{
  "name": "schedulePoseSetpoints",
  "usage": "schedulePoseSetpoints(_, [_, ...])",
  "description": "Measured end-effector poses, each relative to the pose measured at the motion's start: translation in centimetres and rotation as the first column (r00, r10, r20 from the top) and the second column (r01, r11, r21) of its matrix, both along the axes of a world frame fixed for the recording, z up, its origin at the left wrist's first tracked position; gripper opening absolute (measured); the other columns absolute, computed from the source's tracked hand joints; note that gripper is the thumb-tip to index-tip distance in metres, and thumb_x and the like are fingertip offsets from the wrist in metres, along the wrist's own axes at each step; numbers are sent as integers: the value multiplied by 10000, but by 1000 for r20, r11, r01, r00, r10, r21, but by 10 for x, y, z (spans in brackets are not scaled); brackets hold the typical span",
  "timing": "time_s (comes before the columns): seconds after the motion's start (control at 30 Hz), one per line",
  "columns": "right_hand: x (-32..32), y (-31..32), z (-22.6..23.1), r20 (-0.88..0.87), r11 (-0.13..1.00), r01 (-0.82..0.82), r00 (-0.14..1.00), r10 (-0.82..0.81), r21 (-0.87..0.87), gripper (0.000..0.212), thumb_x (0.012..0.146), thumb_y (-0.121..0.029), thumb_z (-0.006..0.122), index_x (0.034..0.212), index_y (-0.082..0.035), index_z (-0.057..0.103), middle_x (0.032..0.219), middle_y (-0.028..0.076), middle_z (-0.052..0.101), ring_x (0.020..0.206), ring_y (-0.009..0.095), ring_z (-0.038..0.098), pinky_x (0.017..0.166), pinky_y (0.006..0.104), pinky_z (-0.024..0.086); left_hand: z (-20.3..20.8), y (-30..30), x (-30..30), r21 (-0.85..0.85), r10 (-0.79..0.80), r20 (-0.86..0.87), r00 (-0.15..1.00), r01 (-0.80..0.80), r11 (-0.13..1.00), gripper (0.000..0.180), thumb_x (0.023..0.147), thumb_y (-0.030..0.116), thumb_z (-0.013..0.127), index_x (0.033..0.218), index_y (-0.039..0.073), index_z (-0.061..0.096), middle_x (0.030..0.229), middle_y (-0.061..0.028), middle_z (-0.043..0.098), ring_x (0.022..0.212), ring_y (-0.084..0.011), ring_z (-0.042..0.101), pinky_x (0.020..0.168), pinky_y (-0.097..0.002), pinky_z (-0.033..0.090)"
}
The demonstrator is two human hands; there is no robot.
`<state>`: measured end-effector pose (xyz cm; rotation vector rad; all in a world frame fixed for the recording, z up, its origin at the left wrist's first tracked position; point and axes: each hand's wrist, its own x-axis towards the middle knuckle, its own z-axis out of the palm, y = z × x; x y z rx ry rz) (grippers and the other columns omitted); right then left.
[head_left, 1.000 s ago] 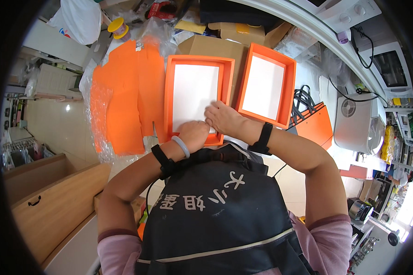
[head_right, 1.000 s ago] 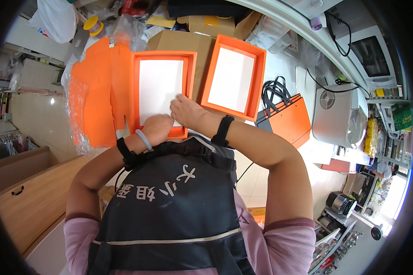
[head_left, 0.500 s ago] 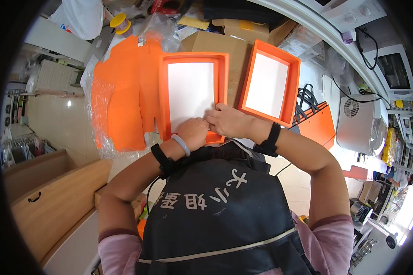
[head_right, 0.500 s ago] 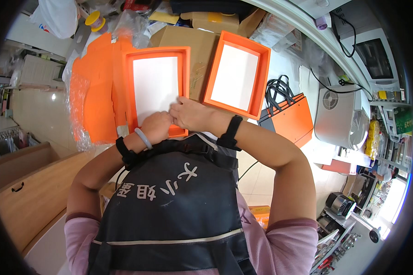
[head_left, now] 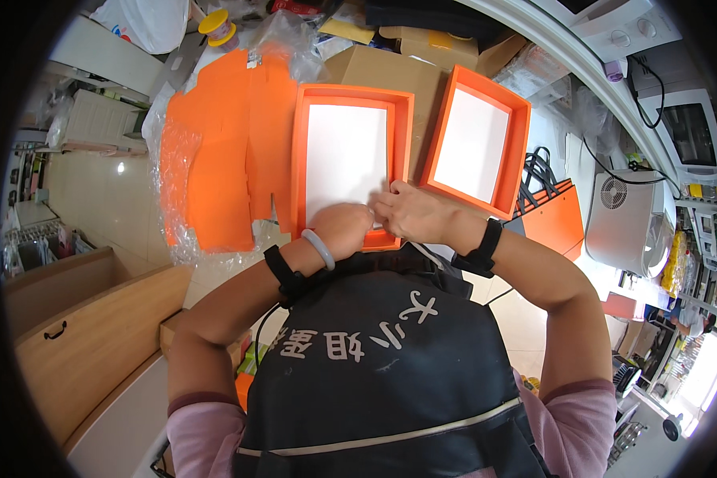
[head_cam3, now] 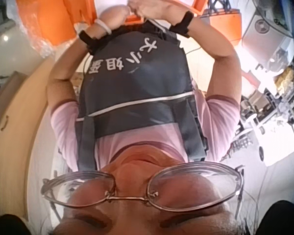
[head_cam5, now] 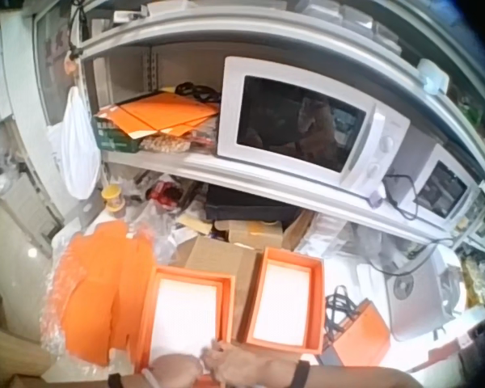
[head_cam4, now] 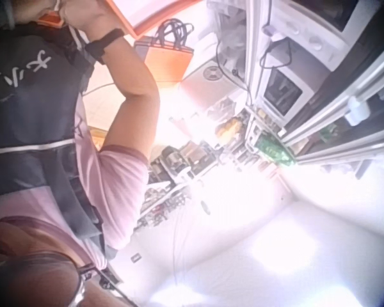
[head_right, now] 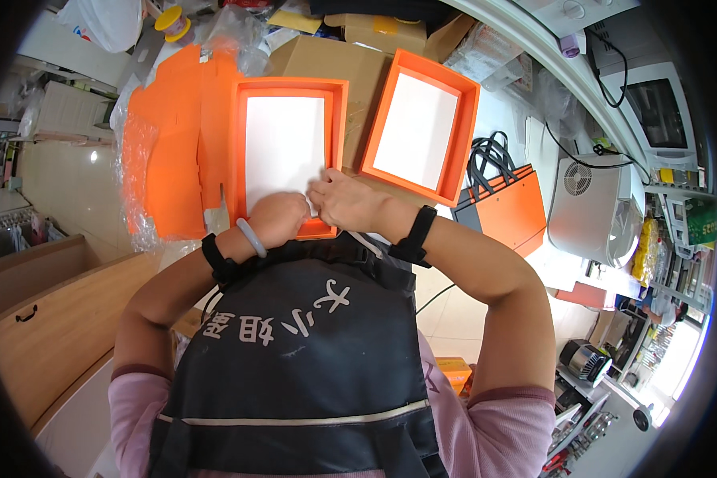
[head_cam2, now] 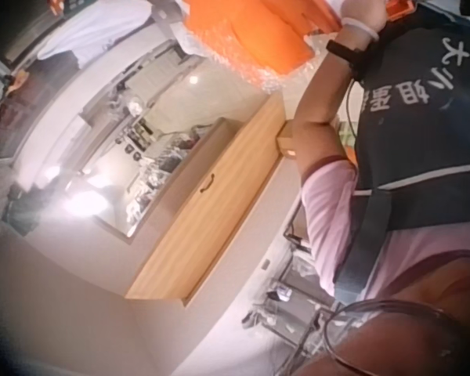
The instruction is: The person fits white paper inserts into orange boxes and stacks them on a counter alongside orange shopping bags.
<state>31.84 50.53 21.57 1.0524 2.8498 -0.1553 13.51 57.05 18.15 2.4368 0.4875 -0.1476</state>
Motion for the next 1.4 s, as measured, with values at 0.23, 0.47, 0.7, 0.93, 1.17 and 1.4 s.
schedulePoseSetpoints(0.23, [-6,0,-4,49,997,79,996,-79,-8,182,726,-131,548,858,-55,647,994,60,557,1027,205,459,759,318,370,12,-3,0,70,13,-20,1000,-12,997,104,691,8,536,783,15,582,837,-143,556,776,-317,566,640,-399,470])
schedulePoseSetpoints(0.47, [5,2,4,-199,905,220,931,-307,-365,291,657,-250,683,856,-42,645,892,100,583,1012,248,489,852,325,368,35,-2,10,128,43,-11,999,-41,991,176,731,-3,524,905,10,540,924,-145,505,756,-324,560,648,-409,465])
schedulePoseSetpoints(0.7, [-5,10,26,-110,748,437,824,-555,-500,594,618,-449,754,991,-14,594,910,122,601,949,279,538,836,356,375,40,4,8,-177,263,181,948,-232,957,168,746,-21,481,904,-2,536,932,-145,507,820,-337,523,727,-396,448])
schedulePoseSetpoints(0.93, [1,18,12,-24,643,397,840,-542,-655,564,598,-457,764,901,-25,561,864,108,580,861,313,550,711,367,418,62,51,17,403,175,397,901,-343,848,296,720,81,628,986,-1,529,925,-148,538,905,-298,520,810,-378,423])
schedulePoseSetpoints(1.17, [-2,31,-16,-151,618,270,827,-542,-739,518,641,-404,761,857,-13,500,827,133,540,802,278,537,703,369,431,0,68,-20,-466,588,34,808,-508,724,472,757,109,621,1161,-55,441,1029,-214,561,975,-355,532,872,-394,424])
schedulePoseSetpoints(1.4, [-37,52,-19,16,234,327,611,-791,-916,579,718,-471,699,1026,-3,552,972,160,586,878,254,558,743,326,448,-2,51,-9,-266,621,172,764,-571,776,490,714,164,697,1094,-58,481,968,-210,599,916,-346,581,786,-391,471])
